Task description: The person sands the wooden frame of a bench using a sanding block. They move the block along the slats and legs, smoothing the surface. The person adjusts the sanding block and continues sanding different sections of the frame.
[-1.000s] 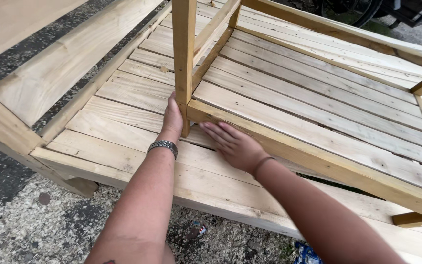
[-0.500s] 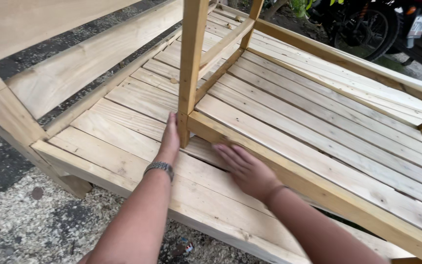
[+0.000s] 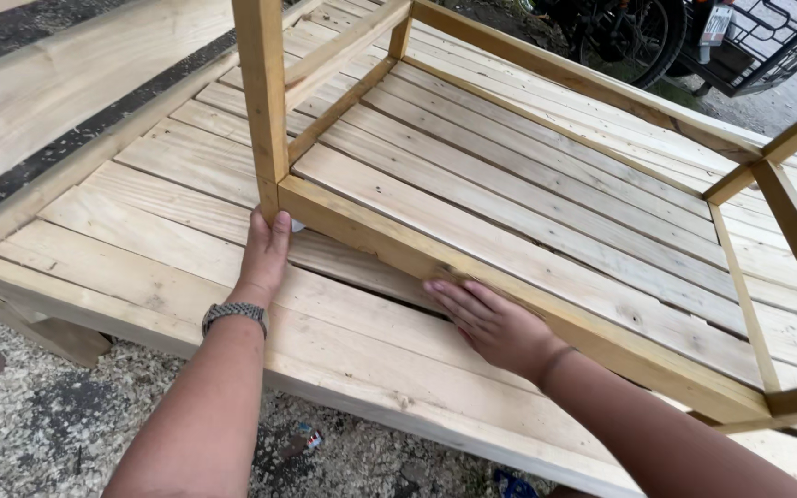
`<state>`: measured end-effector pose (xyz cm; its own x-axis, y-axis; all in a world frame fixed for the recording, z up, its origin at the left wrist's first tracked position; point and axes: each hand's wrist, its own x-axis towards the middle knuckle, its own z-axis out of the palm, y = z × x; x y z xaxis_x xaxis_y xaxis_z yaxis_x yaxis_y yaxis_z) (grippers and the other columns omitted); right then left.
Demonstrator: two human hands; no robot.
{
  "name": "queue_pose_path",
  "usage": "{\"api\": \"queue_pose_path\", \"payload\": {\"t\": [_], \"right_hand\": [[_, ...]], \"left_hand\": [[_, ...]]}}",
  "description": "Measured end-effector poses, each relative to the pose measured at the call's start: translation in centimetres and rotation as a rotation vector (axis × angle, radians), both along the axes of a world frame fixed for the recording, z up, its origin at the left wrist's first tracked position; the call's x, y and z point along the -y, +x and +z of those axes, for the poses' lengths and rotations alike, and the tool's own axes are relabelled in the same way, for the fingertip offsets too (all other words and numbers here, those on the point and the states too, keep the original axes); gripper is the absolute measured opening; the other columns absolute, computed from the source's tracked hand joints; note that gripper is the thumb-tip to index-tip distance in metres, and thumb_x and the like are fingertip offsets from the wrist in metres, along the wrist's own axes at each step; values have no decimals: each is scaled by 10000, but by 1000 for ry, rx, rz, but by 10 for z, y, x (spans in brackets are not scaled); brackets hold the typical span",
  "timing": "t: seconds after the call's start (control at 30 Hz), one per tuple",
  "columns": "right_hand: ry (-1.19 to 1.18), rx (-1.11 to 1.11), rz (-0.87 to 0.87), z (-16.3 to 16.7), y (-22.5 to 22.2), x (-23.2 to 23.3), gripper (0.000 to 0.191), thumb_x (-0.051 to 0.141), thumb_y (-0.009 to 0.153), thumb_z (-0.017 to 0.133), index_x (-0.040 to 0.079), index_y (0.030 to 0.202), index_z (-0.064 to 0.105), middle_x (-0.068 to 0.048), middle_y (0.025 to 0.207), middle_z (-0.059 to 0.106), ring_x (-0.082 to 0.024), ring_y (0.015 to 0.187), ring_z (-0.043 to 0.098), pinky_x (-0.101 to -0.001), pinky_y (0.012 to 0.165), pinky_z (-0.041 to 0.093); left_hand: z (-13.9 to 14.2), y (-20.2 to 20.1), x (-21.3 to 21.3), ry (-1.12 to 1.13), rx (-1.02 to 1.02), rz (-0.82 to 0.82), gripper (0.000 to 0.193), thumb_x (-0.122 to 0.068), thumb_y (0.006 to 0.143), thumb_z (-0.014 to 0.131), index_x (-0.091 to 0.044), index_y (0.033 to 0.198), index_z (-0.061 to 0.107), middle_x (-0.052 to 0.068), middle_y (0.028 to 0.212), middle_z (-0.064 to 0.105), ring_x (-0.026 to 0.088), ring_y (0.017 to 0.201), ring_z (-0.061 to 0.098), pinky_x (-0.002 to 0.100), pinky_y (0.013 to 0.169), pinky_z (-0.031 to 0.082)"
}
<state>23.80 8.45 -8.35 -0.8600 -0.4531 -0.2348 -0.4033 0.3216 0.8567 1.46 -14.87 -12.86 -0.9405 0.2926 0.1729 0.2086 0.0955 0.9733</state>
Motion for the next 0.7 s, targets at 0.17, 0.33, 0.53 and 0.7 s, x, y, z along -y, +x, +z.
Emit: {"api": "queue_pose_path", "payload": {"t": [0.17,0.33,0.53,0.7], "right_hand": [[-62,-191,28,-29,-57,33,642,361,1068,309,-31,1576,329,-162,1695,133,-292,1557,93,-427,1253,81],[-35,-108,-111,-23,42,-36,671,434,1030,228,63,1589,256,-95,1686,140,-216,1546,99,-379,1240,43],[-117,-294,-4,-37,80,-60,628,406,1093,259,25,1589,317,-86,1693,220,-206,1561,165,-396,1269,56],[-203,-326,41,-52,20,-34,630,368,1091,324,0,1602,329,-103,1703,218,-228,1569,184,-402,1286,85]], "left_hand": [[-9,41,-29,111,-153,367,817,-545,1082,459,41,1573,173,277,1612,193,405,1458,272,468,1189,273],[-16,88,-71,624,232,356,686,-433,1047,513,51,1508,356,177,1200,479,268,1069,524,413,950,477],[-14,127,-112,405,330,-297,822,-734,951,340,-9,1192,643,94,1025,737,179,958,701,317,868,579],[-23,136,-120,357,271,-380,745,-720,944,325,-80,1045,692,66,996,731,106,882,703,275,803,593]]}}
